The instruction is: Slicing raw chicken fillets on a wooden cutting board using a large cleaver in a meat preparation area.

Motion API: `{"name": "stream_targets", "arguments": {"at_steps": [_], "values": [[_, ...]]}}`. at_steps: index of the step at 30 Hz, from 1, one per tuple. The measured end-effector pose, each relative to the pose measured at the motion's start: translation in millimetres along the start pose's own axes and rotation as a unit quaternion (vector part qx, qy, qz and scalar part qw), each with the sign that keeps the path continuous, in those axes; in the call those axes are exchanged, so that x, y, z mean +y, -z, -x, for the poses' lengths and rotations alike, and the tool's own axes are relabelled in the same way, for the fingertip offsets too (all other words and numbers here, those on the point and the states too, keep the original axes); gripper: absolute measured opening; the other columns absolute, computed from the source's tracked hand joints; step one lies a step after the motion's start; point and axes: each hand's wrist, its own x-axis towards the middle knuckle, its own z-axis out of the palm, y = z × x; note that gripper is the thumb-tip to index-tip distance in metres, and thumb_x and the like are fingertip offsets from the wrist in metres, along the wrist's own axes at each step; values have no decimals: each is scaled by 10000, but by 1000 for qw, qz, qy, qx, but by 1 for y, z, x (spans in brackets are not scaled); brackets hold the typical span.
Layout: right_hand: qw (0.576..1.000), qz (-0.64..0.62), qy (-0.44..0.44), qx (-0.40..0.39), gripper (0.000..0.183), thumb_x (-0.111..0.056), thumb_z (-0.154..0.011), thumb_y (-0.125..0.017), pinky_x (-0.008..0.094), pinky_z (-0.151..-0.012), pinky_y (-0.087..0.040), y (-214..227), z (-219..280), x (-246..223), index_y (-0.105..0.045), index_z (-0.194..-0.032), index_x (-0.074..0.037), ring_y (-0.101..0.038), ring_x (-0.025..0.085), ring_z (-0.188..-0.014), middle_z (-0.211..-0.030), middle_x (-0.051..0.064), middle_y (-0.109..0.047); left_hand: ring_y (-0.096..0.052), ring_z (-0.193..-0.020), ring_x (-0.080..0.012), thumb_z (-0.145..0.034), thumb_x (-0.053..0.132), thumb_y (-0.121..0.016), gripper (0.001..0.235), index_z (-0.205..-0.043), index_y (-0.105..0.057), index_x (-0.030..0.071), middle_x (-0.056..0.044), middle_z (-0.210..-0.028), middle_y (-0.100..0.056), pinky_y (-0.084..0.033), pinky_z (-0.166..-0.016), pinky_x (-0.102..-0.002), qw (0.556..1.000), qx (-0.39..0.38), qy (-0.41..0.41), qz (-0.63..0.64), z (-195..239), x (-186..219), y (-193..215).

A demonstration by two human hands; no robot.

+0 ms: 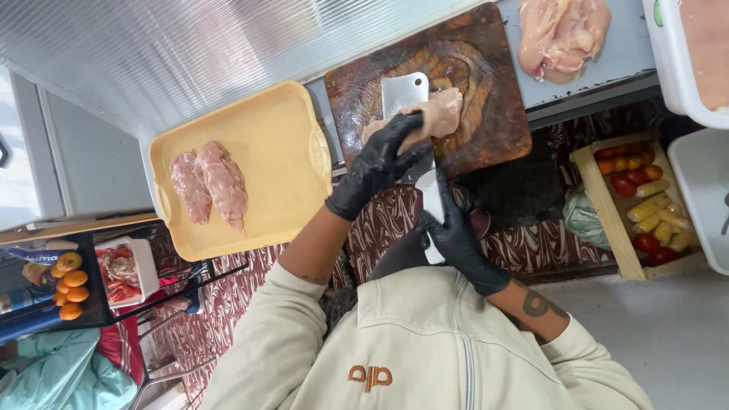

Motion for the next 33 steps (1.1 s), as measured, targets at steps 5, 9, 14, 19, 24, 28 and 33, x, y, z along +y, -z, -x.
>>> {"name": "stream_targets", "arguments": {"at_steps": [5, 9, 14, 19, 24, 28, 33], "values": [[997, -60, -47, -5, 670, -100, -1000, -580, 278, -312, -498, -1, 1, 6, -242, -1579, -76, -638, 259, -388, -653, 226, -697, -650, -1205, -238, -984, 262, -678, 236, -1211, -725, 218, 9, -1200, -732, -456, -1110, -430, 951, -61, -298, 47, -65, 16, 59], [981, -176, -68, -43, 744, -172, -995, -563, 257, -384, -460, -1, 2, 6, -174, -1623, -260, -573, 129, -517, -754, 116, -632, -408, -1468, -325, -1052, 258, -624, 449, -1446, -479, 99, -131, -1531, -470, -346, -1250, -522, 932, -7, -324, -163, -44, 8, 44], [995, -57, -86, -8, 716, -106, -976, -621, 272, -329, -499, -1, 1, 3, -240, -1582, -76, -646, 265, -422, -634, 213, -682, -202, -1553, -289, -1020, 584, -534, 699, -1589, -359, 219, -47, -1667, -282, -96, -1257, -523, 894, -106, -297, -319, -35, -21, 11], [992, 28, -121, -32, 690, -146, -944, -662, 320, -318, -522, 12, -2, -35, -356, -1562, -136, -659, 279, -417, -620, 211, -691, -173, -1560, -283, -1035, 634, -438, 686, -1604, -313, 272, -32, -1681, -241, -82, -1250, -535, 882, -144, -294, -339, -37, -33, 6], [981, 121, -124, -90, 719, -157, -937, -648, 399, -439, -539, 30, 2, -45, -326, -1578, -99, -702, 354, -506, -678, 284, -712, -141, -1570, -280, -1033, 672, -403, 691, -1609, -305, 302, -15, -1690, -218, -62, -1253, -544, 889, -152, -281, -327, -37, -28, 6], [968, 169, -131, -129, 739, -252, -925, -632, 400, -479, -570, 38, 6, -57, -326, -1592, -167, -721, 303, -500, -646, 195, -737, -123, -1571, -289, -1023, 704, -381, 705, -1607, -304, 317, -10, -1689, -219, -52, -1252, -547, 891, -144, -284, -323, -38, -25, 8], [970, 147, -139, -138, 745, -226, -902, -647, 333, -433, -579, 56, 18, -55, -337, -1577, -175, -694, 252, -401, -566, 162, -722, -118, -1575, -292, -1019, 714, -408, 720, -1616, -285, 331, 9, -1695, -210, -72, -1254, -558, 892, -142, -274, -330, -41, -18, 10]]}}
